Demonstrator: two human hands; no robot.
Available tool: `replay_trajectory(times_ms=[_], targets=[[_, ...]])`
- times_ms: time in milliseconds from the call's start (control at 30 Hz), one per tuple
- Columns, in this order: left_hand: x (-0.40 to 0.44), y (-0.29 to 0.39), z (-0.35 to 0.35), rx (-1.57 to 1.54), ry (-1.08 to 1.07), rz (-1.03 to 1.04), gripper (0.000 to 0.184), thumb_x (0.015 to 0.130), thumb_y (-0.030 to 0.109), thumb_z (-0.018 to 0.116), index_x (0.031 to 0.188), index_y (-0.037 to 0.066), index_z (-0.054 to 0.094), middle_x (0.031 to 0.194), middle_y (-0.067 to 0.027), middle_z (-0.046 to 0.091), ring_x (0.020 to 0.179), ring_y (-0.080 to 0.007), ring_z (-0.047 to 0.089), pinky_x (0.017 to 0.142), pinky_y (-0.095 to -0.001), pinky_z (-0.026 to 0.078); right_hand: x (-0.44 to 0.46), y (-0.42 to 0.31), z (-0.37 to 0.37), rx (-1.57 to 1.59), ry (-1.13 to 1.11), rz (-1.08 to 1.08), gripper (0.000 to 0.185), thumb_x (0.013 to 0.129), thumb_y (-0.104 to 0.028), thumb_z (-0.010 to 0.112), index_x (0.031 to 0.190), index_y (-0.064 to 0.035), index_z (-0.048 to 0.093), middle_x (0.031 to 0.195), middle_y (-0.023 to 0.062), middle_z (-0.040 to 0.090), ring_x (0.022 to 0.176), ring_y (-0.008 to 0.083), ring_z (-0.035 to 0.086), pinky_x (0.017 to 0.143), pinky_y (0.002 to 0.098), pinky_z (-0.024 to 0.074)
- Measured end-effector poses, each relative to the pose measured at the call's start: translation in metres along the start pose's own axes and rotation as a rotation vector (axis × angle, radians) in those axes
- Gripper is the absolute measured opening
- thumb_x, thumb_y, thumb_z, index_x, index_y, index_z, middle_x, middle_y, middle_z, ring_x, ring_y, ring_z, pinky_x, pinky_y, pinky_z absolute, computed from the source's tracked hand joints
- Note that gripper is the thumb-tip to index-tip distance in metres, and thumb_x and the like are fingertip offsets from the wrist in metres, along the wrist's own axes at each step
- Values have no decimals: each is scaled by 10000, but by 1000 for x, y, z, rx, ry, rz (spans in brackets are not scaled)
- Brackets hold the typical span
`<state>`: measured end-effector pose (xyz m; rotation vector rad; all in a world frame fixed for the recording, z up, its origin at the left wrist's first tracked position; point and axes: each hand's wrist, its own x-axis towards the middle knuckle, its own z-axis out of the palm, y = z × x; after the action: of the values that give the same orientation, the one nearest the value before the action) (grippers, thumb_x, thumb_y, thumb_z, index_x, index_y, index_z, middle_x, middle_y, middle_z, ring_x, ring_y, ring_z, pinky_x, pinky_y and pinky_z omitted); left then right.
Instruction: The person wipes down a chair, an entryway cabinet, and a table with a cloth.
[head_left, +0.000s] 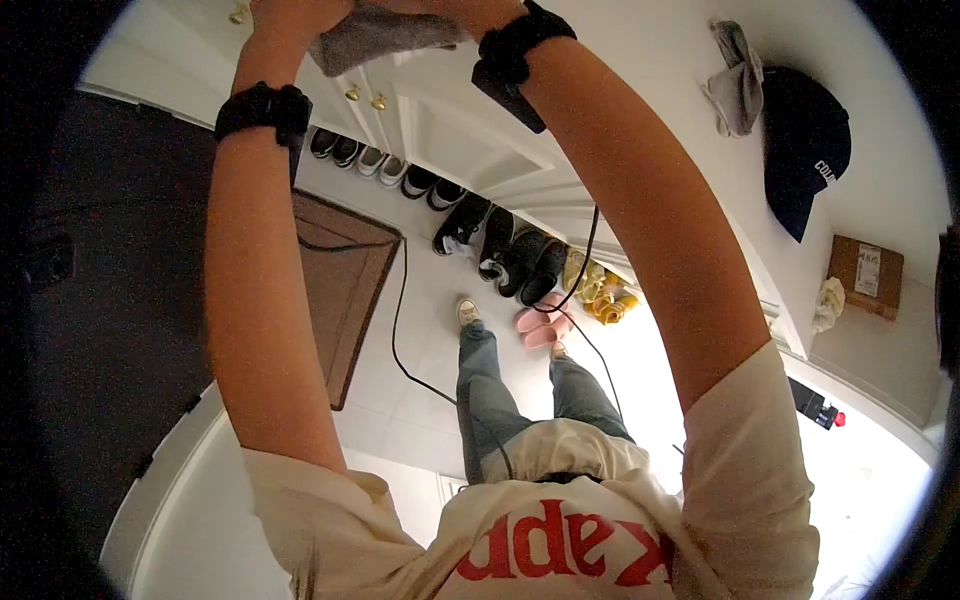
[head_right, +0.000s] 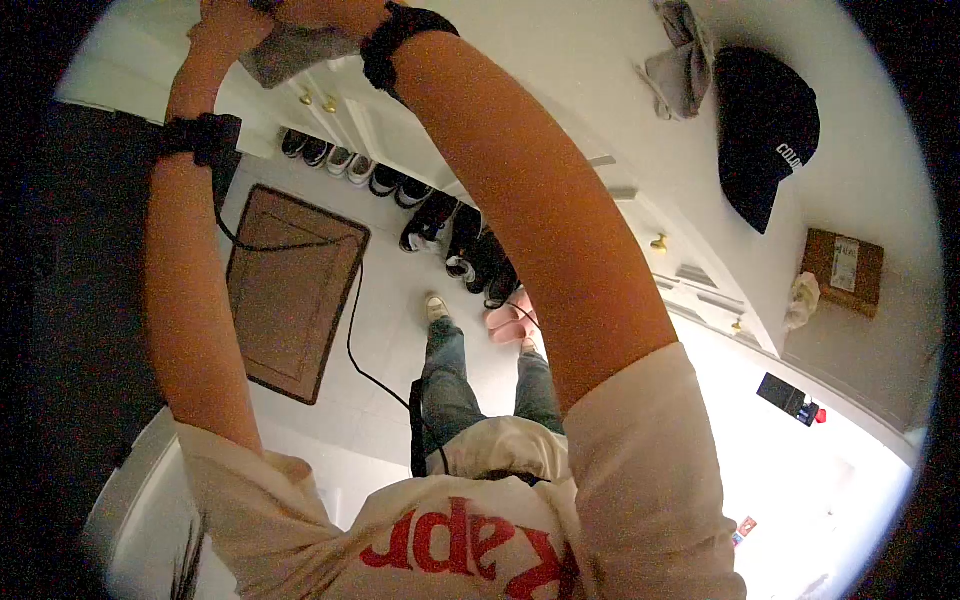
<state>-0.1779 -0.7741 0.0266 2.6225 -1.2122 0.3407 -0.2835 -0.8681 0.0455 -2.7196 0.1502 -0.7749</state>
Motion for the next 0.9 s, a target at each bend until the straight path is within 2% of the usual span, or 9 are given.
replay_trajectory(times_ms=[233,333,467,500,533,567,600,700,900], targets=[[-17,19,-27,-64,-99,-76,827,735,298,628,1381,8,199,1357,-173,301,1278,-323,262,1019,-490,285,0,1,-4,-79,-53,-30,528,700,-208,637,1137,22,450,1137,206,469,1077,370,456,921,439,383],[-6,6,5,0,-41,-90,841,744,334,634,1381,1,198,1396,-165,264,1298,-307,243,1035,-495,256,-3,-1,-3,-63,38,-57,569,702,-218,646,1173,25,437,1165,206,463,1091,371,454,929,442,380],[-7,15,-7,125,-124,-84,889,740,364,655,1396,16,167,1441,-153,205,1327,-292,204,1074,-456,193,-5,-12,-17,-109,-57,-21,572,718,-208,641,1185,37,420,1181,210,453,1115,356,445,942,440,371],[-8,17,-8,117,-111,-92,908,736,365,663,1401,20,150,1445,-150,201,1331,-291,199,1084,-449,170,0,-15,-23,-112,-253,99,622,794,-304,555,1299,-1,354,1346,198,348,1258,337,324,1033,412,282],[-8,18,-5,108,-97,-97,929,732,366,672,1407,25,133,1449,-147,196,1334,-289,193,1094,-442,147,2,-12,-19,-143,-134,24,605,762,-270,588,1265,-5,383,1279,197,398,1187,345,385,992,421,327],[-7,6,8,145,104,-1,827,678,406,692,1302,-8,342,1296,-147,413,1235,-298,361,1038,-498,253,-2,-4,-6,-173,-12,-50,589,730,-235,621,1231,-9,411,1213,196,447,1116,353,446,950,430,372],[-6,11,7,238,64,-34,795,710,385,668,1323,6,333,1319,-134,395,1252,-292,337,1048,-497,219,-5,4,6,-202,113,-125,576,697,-200,654,1197,-13,439,1146,195,496,1045,360,507,909,439,417],[-6,32,-14,481,-115,-112,700,825,360,543,1394,56,270,1395,-109,327,1303,-286,263,1087,-487,68,-4,6,9,-189,125,-97,599,667,-180,678,1192,-16,442,1160,192,487,1087,356,475,931,435,398],[1,34,-40,593,-313,-86,604,872,284,456,1392,42,266,1441,-128,258,1325,-298,228,1091,-484,22,4,-4,9,-178,121,-33,559,697,-168,649,1189,-6,439,1161,195,482,1092,354,473,926,425,400]])
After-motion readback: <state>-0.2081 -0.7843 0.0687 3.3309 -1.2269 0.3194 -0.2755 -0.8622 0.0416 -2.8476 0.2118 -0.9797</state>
